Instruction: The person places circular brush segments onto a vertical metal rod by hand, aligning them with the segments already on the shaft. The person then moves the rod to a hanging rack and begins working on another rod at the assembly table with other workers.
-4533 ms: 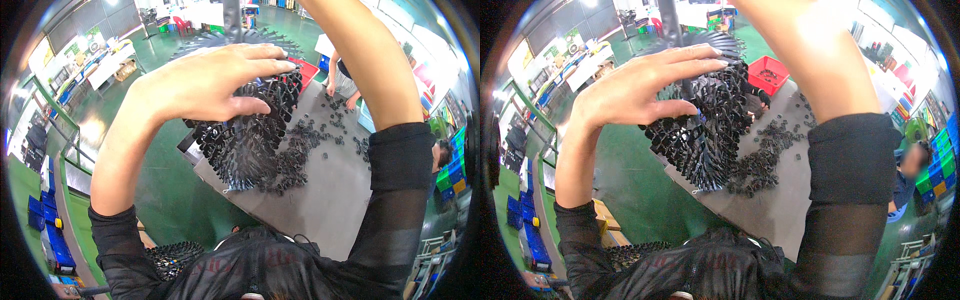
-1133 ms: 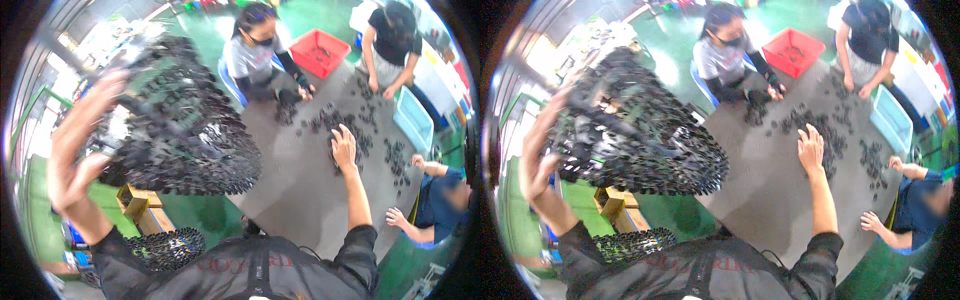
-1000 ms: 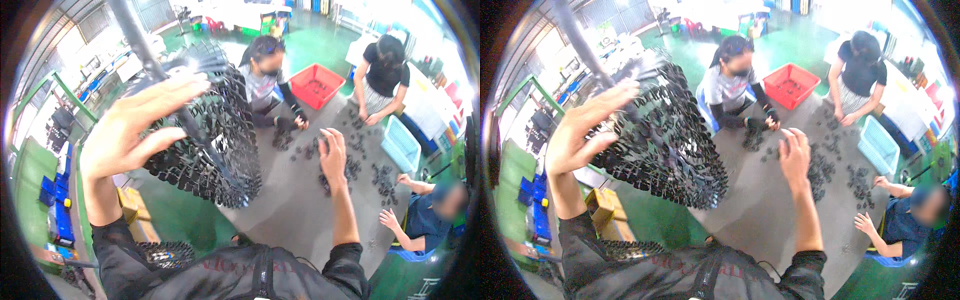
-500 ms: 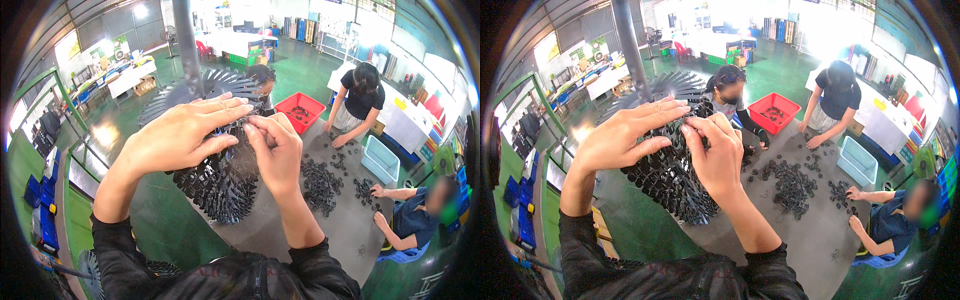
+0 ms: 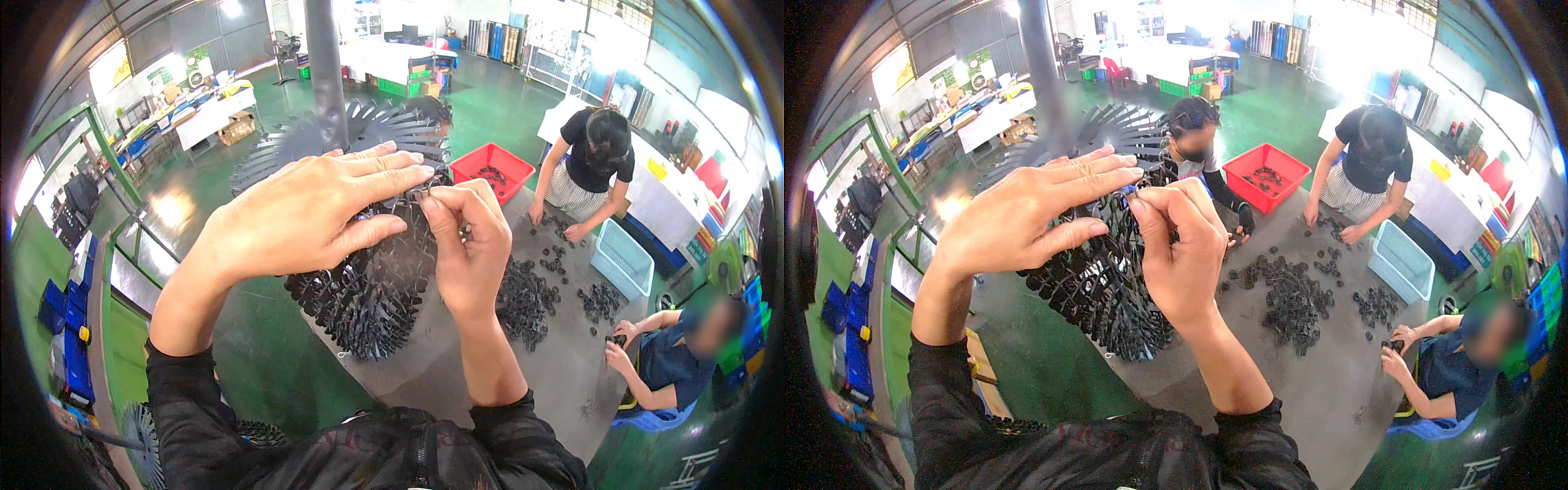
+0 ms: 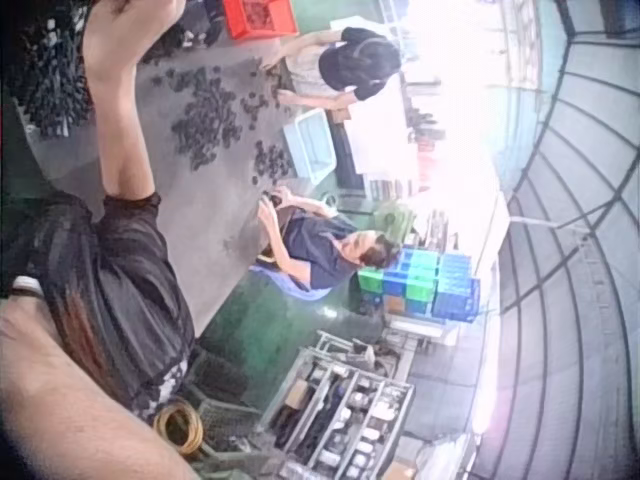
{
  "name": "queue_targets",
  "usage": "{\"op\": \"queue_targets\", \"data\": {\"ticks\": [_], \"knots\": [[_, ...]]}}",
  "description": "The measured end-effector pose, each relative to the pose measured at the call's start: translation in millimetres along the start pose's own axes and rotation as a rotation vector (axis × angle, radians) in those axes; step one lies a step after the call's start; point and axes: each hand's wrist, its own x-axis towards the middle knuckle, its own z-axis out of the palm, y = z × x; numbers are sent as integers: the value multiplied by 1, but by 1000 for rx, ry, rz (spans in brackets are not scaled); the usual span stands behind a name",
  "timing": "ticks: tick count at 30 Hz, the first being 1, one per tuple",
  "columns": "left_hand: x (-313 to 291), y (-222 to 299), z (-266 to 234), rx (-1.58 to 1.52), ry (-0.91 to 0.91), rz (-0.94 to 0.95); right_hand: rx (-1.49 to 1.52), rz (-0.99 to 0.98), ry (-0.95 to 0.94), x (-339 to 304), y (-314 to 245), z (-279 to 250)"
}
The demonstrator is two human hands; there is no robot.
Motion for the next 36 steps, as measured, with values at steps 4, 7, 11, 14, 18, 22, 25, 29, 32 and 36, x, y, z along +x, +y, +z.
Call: {"op": "queue_targets", "data": {"ticks": [4, 7, 11, 14, 18, 22, 25, 29, 32, 36], "knots": [[3, -1, 2, -14, -11, 17, 107, 37, -19, 0, 8, -3], [7, -1, 4, -28, -6, 34, 136, 29, -36, 2, 14, -8], [10, 1, 6, -20, -1, 36, 166, 61, -64, 1, 16, -13], [8, 1, 4, -12, 8, 51, 238, 58, -112, 3, 15, -16], [12, 0, 8, -15, 17, 75, 308, 77, -150, 4, 22, -22], [13, -1, 10, -10, 34, 96, 327, 63, -160, 4, 26, -24], [12, -2, 11, 1, 41, 103, 380, 109, -171, 5, 24, -24], [10, -10, 7, -18, 61, 83, 444, 121, -153, 0, 36, -37], [7, -16, 5, -39, 43, 63, 270, 172, -181, 4, 44, -50], [8, -19, 2, -72, 22, 68, -81, 283, -141, 16, 65, -94]]}}
